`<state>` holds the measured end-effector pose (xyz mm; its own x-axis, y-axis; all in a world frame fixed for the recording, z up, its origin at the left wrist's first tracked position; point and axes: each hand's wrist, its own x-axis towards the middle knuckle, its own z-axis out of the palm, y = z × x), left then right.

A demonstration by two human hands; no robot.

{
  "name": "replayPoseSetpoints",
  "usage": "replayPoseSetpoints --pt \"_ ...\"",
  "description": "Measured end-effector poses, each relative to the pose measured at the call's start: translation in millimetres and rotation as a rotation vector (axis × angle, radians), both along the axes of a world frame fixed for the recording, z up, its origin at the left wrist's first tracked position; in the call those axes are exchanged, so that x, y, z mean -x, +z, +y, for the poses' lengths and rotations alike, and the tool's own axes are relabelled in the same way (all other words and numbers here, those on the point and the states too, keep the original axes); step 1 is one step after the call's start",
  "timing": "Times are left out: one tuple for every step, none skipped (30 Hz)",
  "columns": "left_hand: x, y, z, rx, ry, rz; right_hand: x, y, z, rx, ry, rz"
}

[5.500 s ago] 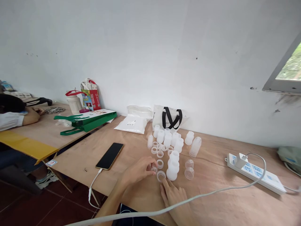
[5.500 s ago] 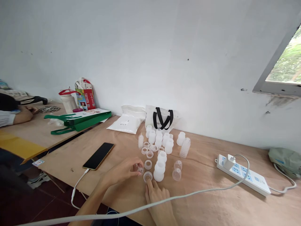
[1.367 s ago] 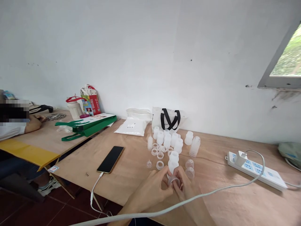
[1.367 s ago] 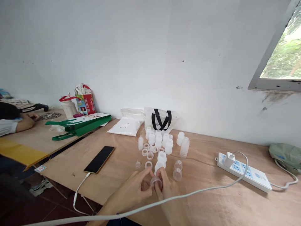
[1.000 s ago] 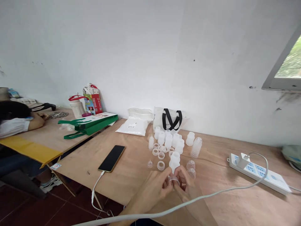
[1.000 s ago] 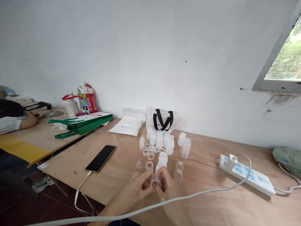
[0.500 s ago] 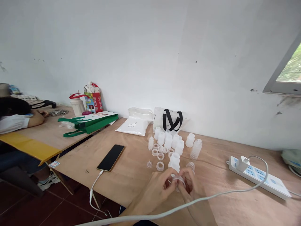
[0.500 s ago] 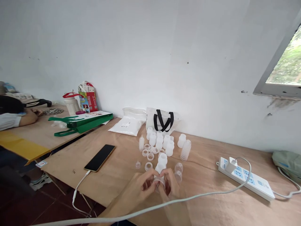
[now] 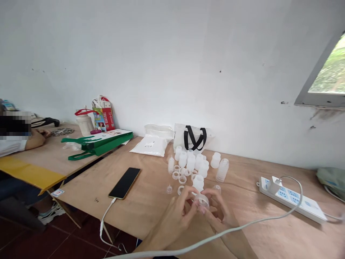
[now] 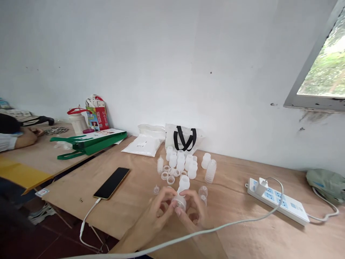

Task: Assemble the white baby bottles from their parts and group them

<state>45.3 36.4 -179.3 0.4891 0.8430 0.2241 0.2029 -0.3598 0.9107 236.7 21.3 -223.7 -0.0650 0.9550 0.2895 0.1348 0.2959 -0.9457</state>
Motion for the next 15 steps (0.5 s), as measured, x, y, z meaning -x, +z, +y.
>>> replayPoseSetpoints --pt "1 -1.1 1 0.010 0.010 -0.019 -4 -1 3 0.042 0.060 0.041" --pt "2 -2.2 3 0.016 0.013 -0.029 -8 -2 6 0.095 0.143 0.074" --pt "3 -3.0 4 0.020 0.010 -0.035 -12 -3 8 0.138 0.214 0.097" --pt "4 -3.6 5 0.024 0.001 -0.033 -15 -4 11 0.166 0.252 0.112" --pt "4 -4.0 5 0.026 -0.005 -0.027 -19 -5 12 0.180 0.273 0.117" --pt "4 -4.3 5 0.025 -0.003 -0.018 -21 -5 13 0.188 0.277 0.115" --pt "4 -4.6 5 0.025 0.006 -0.005 -23 -5 14 0.195 0.273 0.112" --pt "4 -5.0 6 0.025 0.021 0.012 -24 -5 14 0.200 0.274 0.111" --pt "4 -5.7 6 0.026 0.038 0.028 -25 -4 14 0.199 0.263 0.118" --pt "4 -6.6 7 0.031 0.050 0.039 -26 -3 14 0.188 0.247 0.132" --pt "4 -7.8 9 0.039 0.063 0.037 -26 -1 14 0.165 0.220 0.150" --pt "5 -9.1 11 0.048 0.079 0.024 -28 1 15 0.127 0.185 0.166" --pt "5 -10.6 14 0.057 0.100 0.006 -30 3 16 0.081 0.140 0.175" --pt "5 -12.3 17 0.060 0.122 -0.015 -32 6 17 0.039 0.084 0.172" --pt "5 -14.3 20 0.054 0.144 -0.029 -35 8 19 0.002 0.017 0.166"
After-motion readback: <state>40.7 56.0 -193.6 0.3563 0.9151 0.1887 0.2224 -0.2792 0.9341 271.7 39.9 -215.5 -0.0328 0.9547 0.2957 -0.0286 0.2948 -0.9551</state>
